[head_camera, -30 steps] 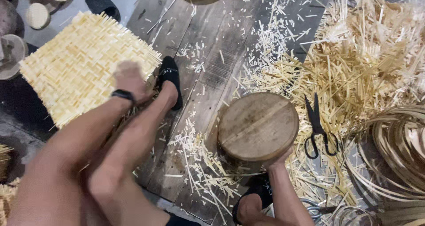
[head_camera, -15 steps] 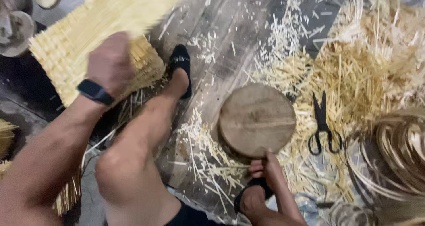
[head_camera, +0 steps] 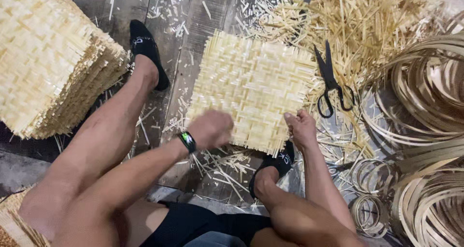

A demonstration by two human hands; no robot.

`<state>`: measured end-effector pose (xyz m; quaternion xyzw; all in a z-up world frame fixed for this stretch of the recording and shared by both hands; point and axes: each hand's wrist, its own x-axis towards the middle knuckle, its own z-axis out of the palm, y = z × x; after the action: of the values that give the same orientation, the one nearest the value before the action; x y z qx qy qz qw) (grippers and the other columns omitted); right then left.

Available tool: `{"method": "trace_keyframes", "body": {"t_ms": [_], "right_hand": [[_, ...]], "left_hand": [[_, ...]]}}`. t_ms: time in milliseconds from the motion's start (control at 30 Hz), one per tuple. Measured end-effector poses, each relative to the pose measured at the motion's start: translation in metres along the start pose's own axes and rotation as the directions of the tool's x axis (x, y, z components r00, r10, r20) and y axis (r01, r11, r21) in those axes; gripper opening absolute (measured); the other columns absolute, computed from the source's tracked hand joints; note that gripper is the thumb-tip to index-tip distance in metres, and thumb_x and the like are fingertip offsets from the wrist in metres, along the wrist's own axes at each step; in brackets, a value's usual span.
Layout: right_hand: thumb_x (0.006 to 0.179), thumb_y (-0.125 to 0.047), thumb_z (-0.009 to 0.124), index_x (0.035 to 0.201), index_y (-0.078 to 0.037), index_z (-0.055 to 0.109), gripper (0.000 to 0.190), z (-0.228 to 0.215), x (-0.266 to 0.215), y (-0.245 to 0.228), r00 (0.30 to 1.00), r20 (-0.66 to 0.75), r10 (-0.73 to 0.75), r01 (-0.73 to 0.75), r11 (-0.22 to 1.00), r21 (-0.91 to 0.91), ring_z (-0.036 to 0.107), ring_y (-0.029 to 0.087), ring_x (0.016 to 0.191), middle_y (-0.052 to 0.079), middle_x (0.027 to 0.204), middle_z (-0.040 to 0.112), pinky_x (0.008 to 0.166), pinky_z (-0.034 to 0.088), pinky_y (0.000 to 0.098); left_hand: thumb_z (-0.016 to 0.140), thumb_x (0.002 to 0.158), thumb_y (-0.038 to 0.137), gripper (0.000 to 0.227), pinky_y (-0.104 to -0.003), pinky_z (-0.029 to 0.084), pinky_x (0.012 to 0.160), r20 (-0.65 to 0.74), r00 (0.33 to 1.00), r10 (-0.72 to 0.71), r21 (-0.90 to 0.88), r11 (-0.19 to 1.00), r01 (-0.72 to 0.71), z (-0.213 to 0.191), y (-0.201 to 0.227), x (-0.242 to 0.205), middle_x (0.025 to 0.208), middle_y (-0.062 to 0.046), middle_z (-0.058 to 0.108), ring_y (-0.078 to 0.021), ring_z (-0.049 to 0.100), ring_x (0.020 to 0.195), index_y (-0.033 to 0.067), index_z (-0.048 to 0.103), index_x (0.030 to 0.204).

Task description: The person fits a circular bamboo frame around a square woven bamboo sheet, trimming the excess material with scissors and pressing the assembly into a wooden mold to shape it.

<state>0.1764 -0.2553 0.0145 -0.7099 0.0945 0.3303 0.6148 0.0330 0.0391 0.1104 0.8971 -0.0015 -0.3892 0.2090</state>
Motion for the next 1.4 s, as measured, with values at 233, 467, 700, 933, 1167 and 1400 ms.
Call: {"method": "trace_keyframes", "body": {"t_ms": [233,467,700,933,1167,1400], "right_hand": [[0.089,-0.01,0.076,0.091,-0.007,0.065,0.012,0.005,-0.003,-0.001,0.999,-0.046,0.017,-0.015,0.999,0.04,0.041,0.003,0.047,-0.005,0.062,0.056,0.042,0.029,0.0227],[0.088,-0.013,0.08,0.103,0.001,0.07,0.023,0.013,-0.005,-0.013,0.993,-0.071,-0.098,0.094,0.994,-0.054,0.053,0.004,0.061,-0.003,0.075,0.066,0.052,0.039,0.0205],[0.087,-0.04,0.079,0.138,-0.011,0.058,0.062,0.081,-0.044,-0.059,0.722,0.4,-0.565,0.608,0.241,-0.757,0.041,0.041,0.137,0.023,0.142,0.05,0.116,0.031,0.055],[0.094,-0.047,0.064,0.154,-0.017,0.047,0.069,0.111,-0.05,-0.045,0.673,0.527,-0.519,0.563,-0.103,-0.82,0.031,0.045,0.145,0.019,0.152,0.039,0.118,0.019,0.068],[0.094,-0.049,0.063,0.153,-0.017,0.048,0.068,0.106,-0.042,-0.033,0.699,0.52,-0.491,0.566,-0.065,-0.822,0.028,0.044,0.147,0.02,0.153,0.038,0.119,0.016,0.0664],[0.095,-0.051,0.061,0.152,-0.018,0.05,0.067,0.11,-0.038,-0.036,0.685,0.496,-0.533,0.557,-0.056,-0.829,0.024,0.043,0.149,0.019,0.155,0.037,0.121,0.013,0.0645]], "left_hand": [[0.093,0.073,0.02,0.038,-0.028,0.054,0.062,-0.336,0.687,-0.644,-0.912,0.404,-0.066,0.058,-0.164,0.101,0.089,-0.008,0.072,-0.0113,0.065,0.073,-0.0004,0.069,0.094],[0.088,0.072,0.014,0.02,-0.025,0.053,0.059,-0.211,0.727,-0.654,-0.964,0.261,-0.044,0.071,-0.164,0.101,0.077,-0.002,0.074,-0.007,0.064,0.064,0.0024,0.075,0.083],[0.086,0.077,0.016,0.02,-0.027,0.05,0.059,-0.253,0.675,-0.693,-0.951,0.306,-0.043,0.047,-0.13,0.073,0.078,-0.002,0.071,-0.0076,0.058,0.064,0.0021,0.075,0.087],[0.067,0.093,0.01,0.012,-0.034,0.049,0.06,-0.505,0.449,-0.737,-0.848,0.522,-0.098,0.031,-0.025,0.024,0.075,-0.009,0.064,-0.0203,0.061,0.066,0.0021,0.059,0.097],[0.062,0.086,0.008,0.015,-0.042,0.054,0.08,-0.898,0.429,-0.099,-0.227,0.939,-0.258,0.037,0.107,-0.017,0.101,-0.014,0.068,-0.0306,0.066,0.094,0.0072,0.061,0.1],[0.079,0.082,0.014,0.023,-0.034,0.056,0.071,-0.528,0.463,-0.712,-0.847,0.481,-0.225,0.027,-0.063,0.042,0.09,-0.01,0.069,-0.0193,0.065,0.081,0.0049,0.065,0.098]]}}
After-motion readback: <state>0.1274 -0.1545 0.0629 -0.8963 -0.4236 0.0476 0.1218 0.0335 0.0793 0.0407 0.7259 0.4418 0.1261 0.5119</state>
